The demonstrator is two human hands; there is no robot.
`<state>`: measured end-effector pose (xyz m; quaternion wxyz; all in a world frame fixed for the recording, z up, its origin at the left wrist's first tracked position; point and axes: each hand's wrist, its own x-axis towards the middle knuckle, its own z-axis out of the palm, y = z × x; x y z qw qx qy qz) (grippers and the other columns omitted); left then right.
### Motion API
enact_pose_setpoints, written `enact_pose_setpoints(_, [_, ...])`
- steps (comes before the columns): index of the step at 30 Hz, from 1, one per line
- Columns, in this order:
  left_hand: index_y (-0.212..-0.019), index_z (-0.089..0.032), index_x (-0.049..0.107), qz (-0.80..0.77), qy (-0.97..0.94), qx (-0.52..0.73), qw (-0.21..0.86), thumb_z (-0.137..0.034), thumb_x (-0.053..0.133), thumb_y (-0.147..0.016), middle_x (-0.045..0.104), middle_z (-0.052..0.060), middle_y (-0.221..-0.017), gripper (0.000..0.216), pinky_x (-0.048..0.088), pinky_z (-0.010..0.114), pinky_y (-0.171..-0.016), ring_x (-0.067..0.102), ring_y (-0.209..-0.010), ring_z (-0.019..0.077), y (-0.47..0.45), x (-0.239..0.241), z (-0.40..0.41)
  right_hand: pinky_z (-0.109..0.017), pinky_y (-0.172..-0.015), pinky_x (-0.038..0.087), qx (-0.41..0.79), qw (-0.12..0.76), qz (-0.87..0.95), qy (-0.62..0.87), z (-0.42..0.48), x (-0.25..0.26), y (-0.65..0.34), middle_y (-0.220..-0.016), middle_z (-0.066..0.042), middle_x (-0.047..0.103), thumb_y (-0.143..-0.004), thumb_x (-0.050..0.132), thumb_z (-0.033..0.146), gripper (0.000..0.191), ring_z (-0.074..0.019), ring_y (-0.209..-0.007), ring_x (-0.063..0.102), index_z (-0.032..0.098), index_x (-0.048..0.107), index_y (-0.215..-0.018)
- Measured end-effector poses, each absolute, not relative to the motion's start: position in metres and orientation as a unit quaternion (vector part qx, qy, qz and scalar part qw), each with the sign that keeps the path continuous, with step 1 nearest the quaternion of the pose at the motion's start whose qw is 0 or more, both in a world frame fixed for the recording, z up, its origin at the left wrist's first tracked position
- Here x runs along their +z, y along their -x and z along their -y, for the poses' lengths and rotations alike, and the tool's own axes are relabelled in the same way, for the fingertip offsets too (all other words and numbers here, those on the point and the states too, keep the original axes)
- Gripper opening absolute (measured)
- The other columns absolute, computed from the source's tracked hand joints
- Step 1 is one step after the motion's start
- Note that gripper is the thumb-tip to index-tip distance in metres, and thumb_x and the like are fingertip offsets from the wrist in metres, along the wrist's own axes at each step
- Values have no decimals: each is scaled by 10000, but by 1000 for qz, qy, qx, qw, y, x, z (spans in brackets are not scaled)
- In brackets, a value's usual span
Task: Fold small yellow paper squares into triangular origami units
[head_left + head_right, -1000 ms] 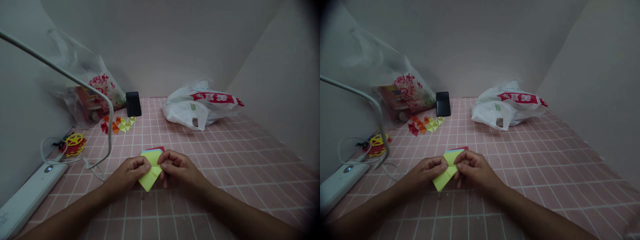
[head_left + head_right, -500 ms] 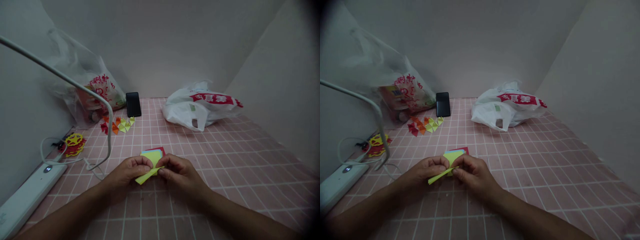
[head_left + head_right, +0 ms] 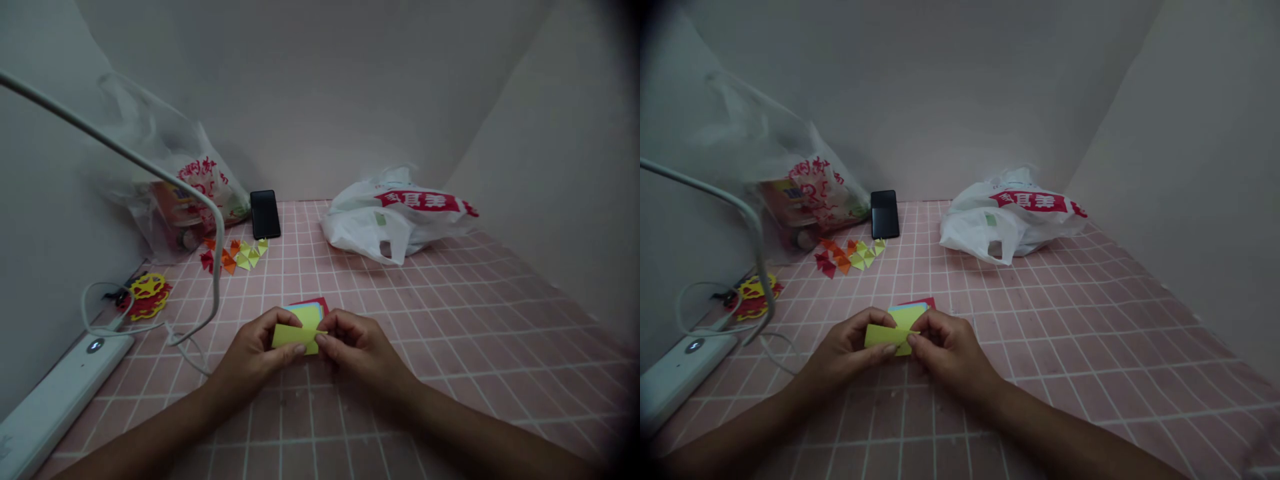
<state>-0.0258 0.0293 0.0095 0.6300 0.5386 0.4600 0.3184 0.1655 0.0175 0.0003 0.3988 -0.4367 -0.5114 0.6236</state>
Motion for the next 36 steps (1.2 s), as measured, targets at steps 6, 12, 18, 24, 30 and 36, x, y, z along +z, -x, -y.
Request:
enact_pose_setpoints(6, [-791, -194, 544, -469, -545, 324, 615, -326, 715, -709, 557, -46, -579, 231, 358, 230, -544, 492, -551, 120, 21, 12, -29, -218, -471, 371, 620, 383, 528, 437, -17, -2, -165, -571, 26, 546, -823, 636, 333, 195, -92, -489, 487, 179, 561, -730])
enact_pose_setpoints(12, [-783, -195, 549, -479, -534, 321, 619, -368, 713, -722, 586, -43, -547, 246, 360, 235, -550, 522, -540, 130, 24, 8, -31, -224, -475, 344, 617, 368, 551, 425, -17, -2, -166, -588, 29, 528, -833, 628, 359, 204, -95, -499, 456, 181, 567, -755])
enact_pose_setpoints(18, [-802, -200, 541, -474, -539, 324, 616, -371, 695, -754, 595, -50, -538, 235, 358, 233, -562, 516, -535, 125, 26, 8, -30, -228, -493, 343, 549, 362, 622, 425, -17, 0, -169, -609, 20, 525, -872, 589, 317, 171, -107, -543, 450, 179, 618, -775])
enact_pose_setpoints(24, [-801, -198, 537, -468, -551, 322, 612, -348, 683, -767, 588, -54, -539, 212, 351, 229, -558, 505, -533, 116, 26, 9, -31, -249, -518, 347, 486, 348, 678, 427, -19, -2, -170, -606, 15, 527, -914, 540, 287, 224, -113, -548, 461, 176, 619, -736])
enact_pose_setpoints(30, [-814, -200, 534, -467, -548, 317, 618, -342, 682, -766, 594, -56, -536, 210, 363, 231, -562, 516, -530, 117, 27, 10, -31, -258, -533, 347, 434, 345, 723, 412, -22, -6, -171, -620, 10, 527, -953, 501, 305, 280, -118, -558, 472, 175, 605, -728])
enact_pose_setpoints(36, [-812, -192, 538, -467, -551, 311, 618, -340, 679, -763, 598, -54, -534, 211, 376, 229, -565, 519, -530, 112, 27, 13, -30, -257, -548, 354, 344, 344, 782, 390, -22, -6, -173, -622, -2, 544, -982, 460, 302, 331, -122, -564, 500, 170, 574, -701])
